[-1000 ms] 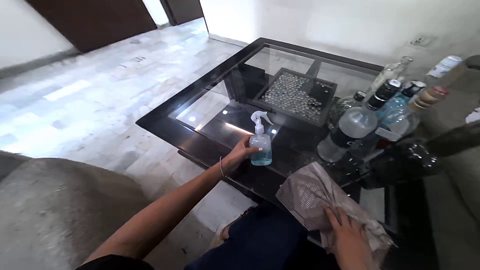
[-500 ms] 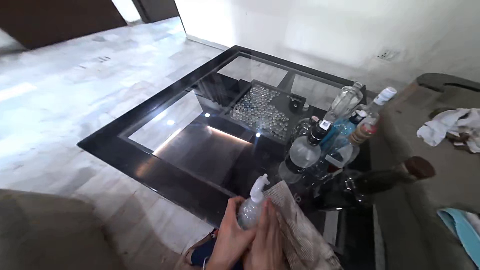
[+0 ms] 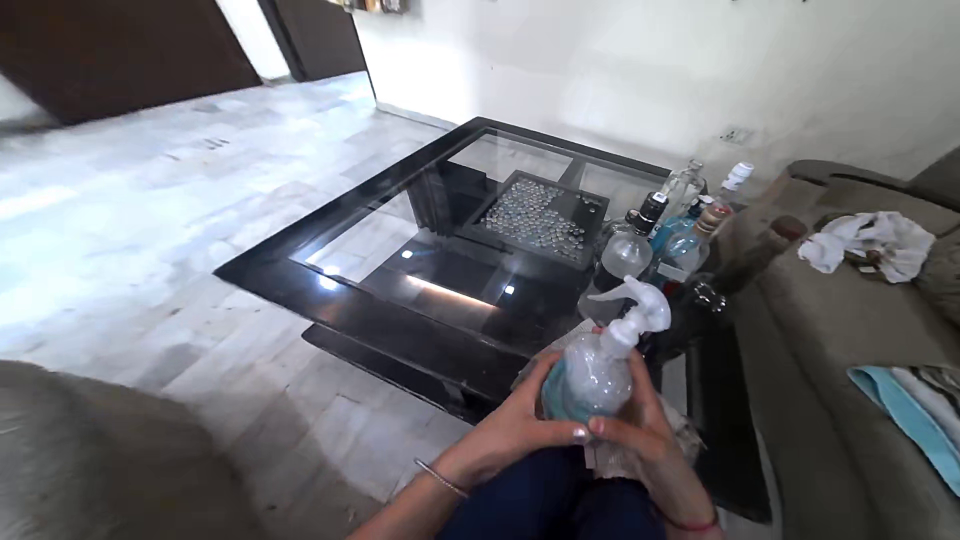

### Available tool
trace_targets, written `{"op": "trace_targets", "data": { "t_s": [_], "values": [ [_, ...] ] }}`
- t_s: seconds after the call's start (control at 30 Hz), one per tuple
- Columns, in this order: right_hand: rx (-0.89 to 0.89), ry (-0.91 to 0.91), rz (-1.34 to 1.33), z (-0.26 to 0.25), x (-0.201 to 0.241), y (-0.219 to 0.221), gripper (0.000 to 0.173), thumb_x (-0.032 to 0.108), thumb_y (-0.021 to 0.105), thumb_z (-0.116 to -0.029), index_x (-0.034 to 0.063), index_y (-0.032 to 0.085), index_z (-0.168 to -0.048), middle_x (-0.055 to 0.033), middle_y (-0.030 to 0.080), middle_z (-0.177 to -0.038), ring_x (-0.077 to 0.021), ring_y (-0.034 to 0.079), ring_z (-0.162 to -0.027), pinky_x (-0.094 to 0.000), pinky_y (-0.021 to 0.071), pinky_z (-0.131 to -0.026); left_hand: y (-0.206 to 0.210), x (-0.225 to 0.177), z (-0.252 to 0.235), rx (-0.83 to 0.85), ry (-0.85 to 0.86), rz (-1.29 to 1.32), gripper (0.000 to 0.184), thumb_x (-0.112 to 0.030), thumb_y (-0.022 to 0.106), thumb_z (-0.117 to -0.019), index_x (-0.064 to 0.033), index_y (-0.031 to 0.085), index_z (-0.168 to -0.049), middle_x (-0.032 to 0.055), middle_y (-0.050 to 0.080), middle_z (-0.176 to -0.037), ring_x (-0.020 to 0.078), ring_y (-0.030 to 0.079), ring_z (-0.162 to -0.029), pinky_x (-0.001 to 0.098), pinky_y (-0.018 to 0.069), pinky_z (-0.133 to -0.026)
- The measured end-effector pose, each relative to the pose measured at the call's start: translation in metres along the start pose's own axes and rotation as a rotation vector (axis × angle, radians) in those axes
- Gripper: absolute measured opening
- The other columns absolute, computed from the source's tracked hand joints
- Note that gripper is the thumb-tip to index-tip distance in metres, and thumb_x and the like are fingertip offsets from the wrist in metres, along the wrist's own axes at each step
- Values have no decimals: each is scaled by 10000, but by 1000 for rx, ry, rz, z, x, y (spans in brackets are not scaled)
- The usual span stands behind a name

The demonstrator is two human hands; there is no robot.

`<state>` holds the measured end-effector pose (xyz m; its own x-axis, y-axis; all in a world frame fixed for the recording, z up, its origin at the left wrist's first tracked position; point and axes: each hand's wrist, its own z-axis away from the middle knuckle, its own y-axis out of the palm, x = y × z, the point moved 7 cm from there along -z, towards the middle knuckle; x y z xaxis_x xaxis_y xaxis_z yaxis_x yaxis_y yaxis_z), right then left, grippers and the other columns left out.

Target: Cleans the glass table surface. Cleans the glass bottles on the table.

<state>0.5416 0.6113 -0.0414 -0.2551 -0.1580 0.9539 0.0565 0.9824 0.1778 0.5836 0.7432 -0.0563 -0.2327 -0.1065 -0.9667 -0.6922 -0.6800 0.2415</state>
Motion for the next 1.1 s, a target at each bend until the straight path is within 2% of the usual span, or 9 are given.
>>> {"op": "trace_targets", "data": {
  "t_s": [0.1, 0.2, 0.33, 0.43, 0.63, 0.77, 0.9, 1.03, 1.1],
  "values": [
    [-88, 29, -9, 15, 0, 6, 1005, 209, 772, -778, -20, 161, -1542, -66, 547, -1377, -72, 621, -1170, -282, 558, -965, 2, -4, 13, -119, -6, -53, 820, -145, 820, -797, 19, 374, -1466, 107, 616, -1288, 99, 652, -1135, 268, 562, -973],
    [-310, 25, 124, 24, 3, 12, 1094, 265, 734, -807, 43, 16, -1603, -146, 500, -1457, -109, 613, -1192, -293, 555, -940, -3, 7, 23, -251, 9, -147, 893, -206, 875, -747, 6, 398, -1471, 153, 605, -1316, 141, 641, -1165, 291, 547, -994],
    [-659, -17, 392, 39, 11, 22, 1165, 114, 775, -796, -4, -62, -1598, -295, 478, -1446, -274, 667, -1087, -386, 586, -814, -6, 33, 41, -305, -2, -278, 987, -303, 892, -723, 26, 377, -1498, 218, 534, -1419, 221, 583, -1264, 355, 498, -1061],
    [-720, -77, 522, 48, 5, 33, 1230, 149, 825, -738, -69, -39, -1586, -365, 506, -1377, -340, 661, -1094, -427, 581, -858, -6, 45, 54, -293, 8, -323, 978, -292, 892, -708, 39, 398, -1485, 236, 533, -1409, 247, 582, -1263, 378, 496, -1063],
    [-722, -81, 551, 65, -13, 47, 1184, 178, 810, -723, -131, 34, -1561, -319, 597, -1287, -271, 648, -1131, -365, 549, -925, -6, 59, 73, -267, -71, -319, 944, -194, 895, -702, 34, 406, -1477, 262, 509, -1423, 289, 568, -1272, 400, 487, -1060],
    [-727, -91, 561, 72, -19, 45, 1262, 212, 838, -695, -149, -21, -1546, -312, 604, -1269, -243, 653, -1108, -346, 557, -904, -8, 61, 73, -214, -50, -345, 940, -198, 905, -702, 36, 415, -1469, 263, 510, -1419, 284, 567, -1274, 391, 482, -1071],
    [-778, -113, 508, 80, -11, 34, 1325, 215, 836, -688, -115, -115, -1549, -343, 552, -1337, -266, 633, -1167, -374, 555, -927, -1, 56, 67, -124, -39, -346, 927, -227, 907, -713, 25, 425, -1464, 230, 512, -1428, 245, 560, -1280, 364, 477, -1076],
    [-884, -155, 473, 91, -3, 20, 1239, 148, 798, -710, -109, -72, -1554, -283, 608, -1215, -133, 660, -1042, -265, 559, -858, 14, 55, 54, 26, -26, -347, 885, -206, 888, -749, 13, 419, -1467, 219, 499, -1448, 225, 548, -1299, 348, 472, -1082],
    [-953, -192, 447, 100, -3, 4, 1235, 127, 798, -718, -95, -81, -1557, -297, 577, -1212, -105, 660, -996, -244, 562, -835, 23, 53, 42, 167, -60, -371, 821, -192, 848, -820, -8, 413, -1491, 218, 481, -1477, 240, 557, -1307, 368, 504, -1066]
  ]
}}
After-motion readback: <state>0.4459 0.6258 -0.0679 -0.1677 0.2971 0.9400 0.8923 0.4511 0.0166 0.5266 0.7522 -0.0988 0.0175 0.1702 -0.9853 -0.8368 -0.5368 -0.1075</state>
